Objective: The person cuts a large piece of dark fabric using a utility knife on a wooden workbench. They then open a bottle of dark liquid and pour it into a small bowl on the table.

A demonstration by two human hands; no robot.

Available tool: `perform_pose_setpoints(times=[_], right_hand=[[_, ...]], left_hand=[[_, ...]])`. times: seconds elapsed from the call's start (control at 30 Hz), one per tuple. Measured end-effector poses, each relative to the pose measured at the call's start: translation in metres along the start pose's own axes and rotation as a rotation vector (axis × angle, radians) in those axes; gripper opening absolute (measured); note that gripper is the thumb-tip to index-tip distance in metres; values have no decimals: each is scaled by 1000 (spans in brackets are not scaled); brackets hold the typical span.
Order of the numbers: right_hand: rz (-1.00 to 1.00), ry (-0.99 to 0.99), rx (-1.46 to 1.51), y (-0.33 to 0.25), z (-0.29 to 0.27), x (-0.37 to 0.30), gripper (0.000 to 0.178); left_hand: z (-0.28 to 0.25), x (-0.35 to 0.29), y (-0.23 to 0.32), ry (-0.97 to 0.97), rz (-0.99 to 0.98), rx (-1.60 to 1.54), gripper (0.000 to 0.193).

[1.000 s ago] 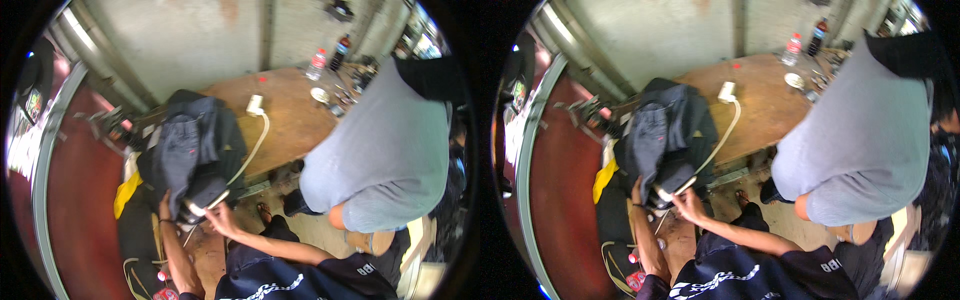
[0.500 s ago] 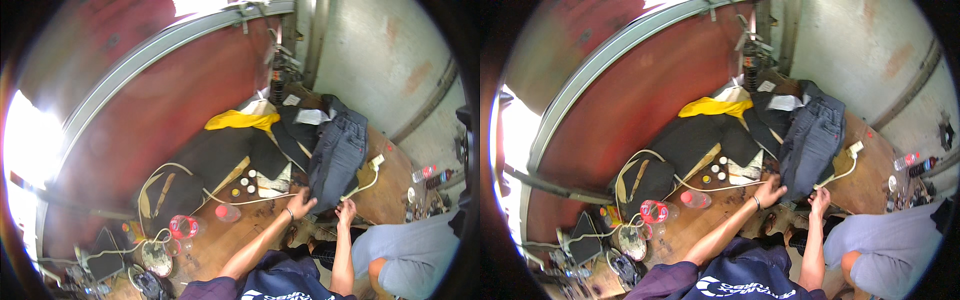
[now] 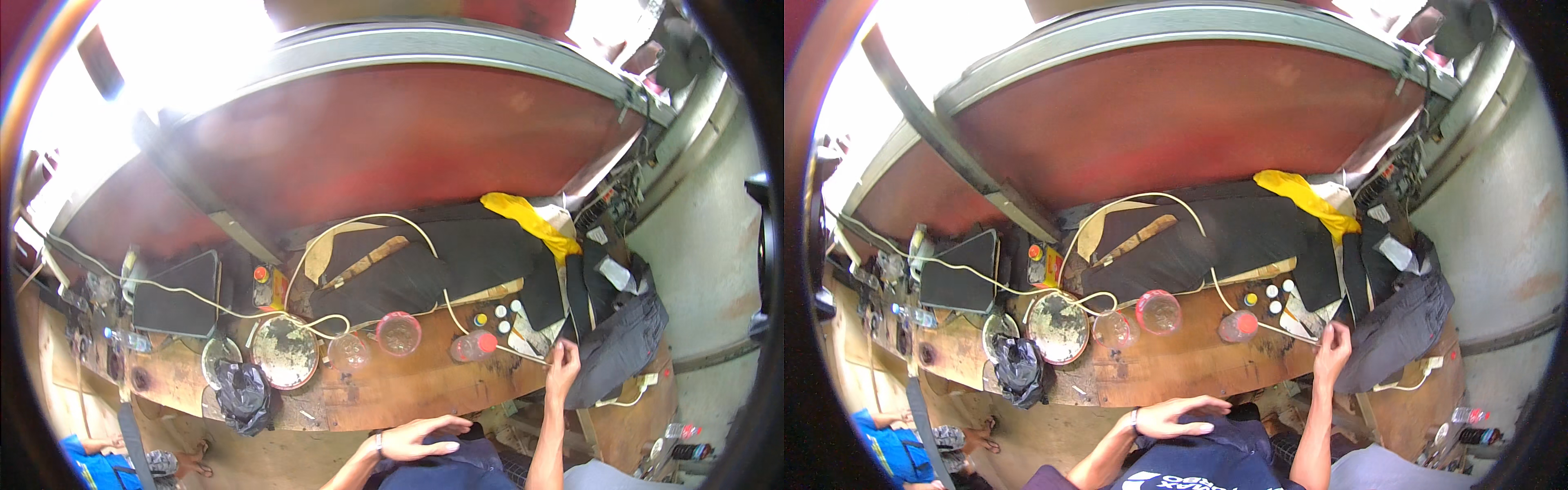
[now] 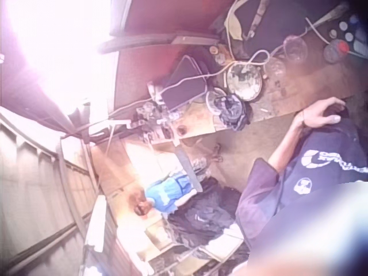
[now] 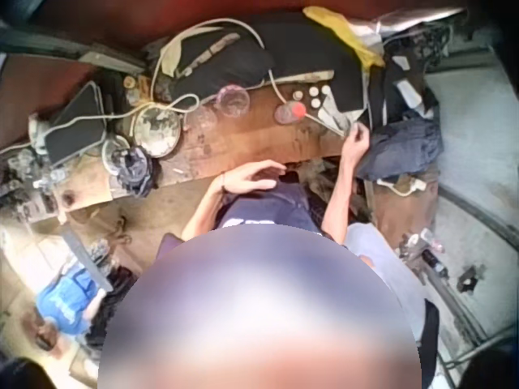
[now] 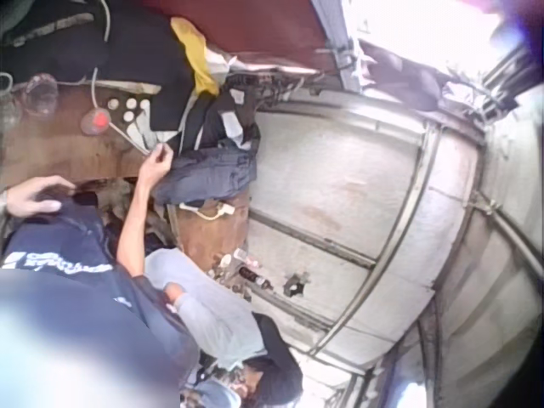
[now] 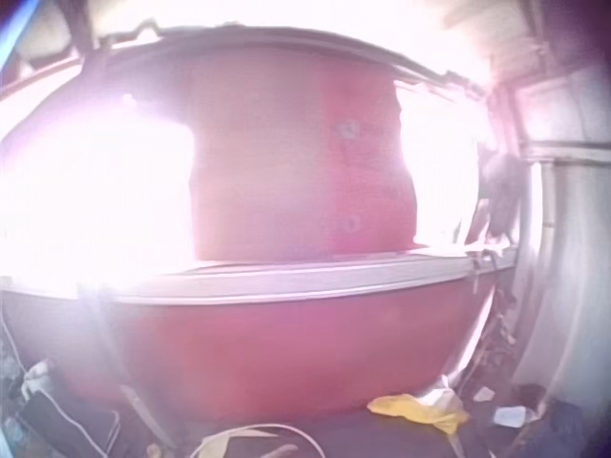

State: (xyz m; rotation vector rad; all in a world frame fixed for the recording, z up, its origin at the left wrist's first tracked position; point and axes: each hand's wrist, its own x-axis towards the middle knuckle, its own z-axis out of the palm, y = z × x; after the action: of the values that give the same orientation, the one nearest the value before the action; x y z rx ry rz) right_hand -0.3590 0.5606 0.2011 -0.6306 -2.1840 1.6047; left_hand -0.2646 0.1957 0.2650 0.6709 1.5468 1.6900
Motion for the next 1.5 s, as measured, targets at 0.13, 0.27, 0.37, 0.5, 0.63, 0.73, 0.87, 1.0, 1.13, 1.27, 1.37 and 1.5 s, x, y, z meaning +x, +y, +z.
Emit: perform_pose_setpoints(times=[0.13,0.27,0.37,0.5,0.63,0.73,0.87,1.0,1.13,1.27,1.37,1.5], right_hand=[[-353,-453,-269,-96,99,48,36],[-585,-994,-562,-158,220,63,57],[-745,-1104,-738,-167,298,71,59],[-707,-1056,-849,-154,351,116,60],[-656,-949,-1043,-120,365,158,68],[-596,-966,-1092,-108,366,170,72],[-605,-980,-1208,-119,366,177,82],[-590,-1064,-1102,-127,368,193,78],[-615,-1131,-936,-114,372,208,72],[-664,-1140,-978,-109,377,211,74],[-608,-1217,-1052,-117,379,212,79],[-535,-1366,-1042,-126,382,217,92]], left_hand=[[-18,-45,7,127,-36,-34,64],[-36,-64,20,158,-22,-4,64],[-56,-86,45,352,34,-22,59],[-108,-106,73,750,27,188,55],[-175,-104,67,981,-38,464,56],[-226,-89,40,966,-232,660,75],[-271,-60,6,831,-567,772,103],[-298,-31,-8,661,-898,887,125],[-307,-23,-8,661,-984,907,129],[-314,-29,-8,680,-981,871,126],[-316,-34,-13,699,-983,846,121],[-314,-40,-23,677,-953,782,117]])
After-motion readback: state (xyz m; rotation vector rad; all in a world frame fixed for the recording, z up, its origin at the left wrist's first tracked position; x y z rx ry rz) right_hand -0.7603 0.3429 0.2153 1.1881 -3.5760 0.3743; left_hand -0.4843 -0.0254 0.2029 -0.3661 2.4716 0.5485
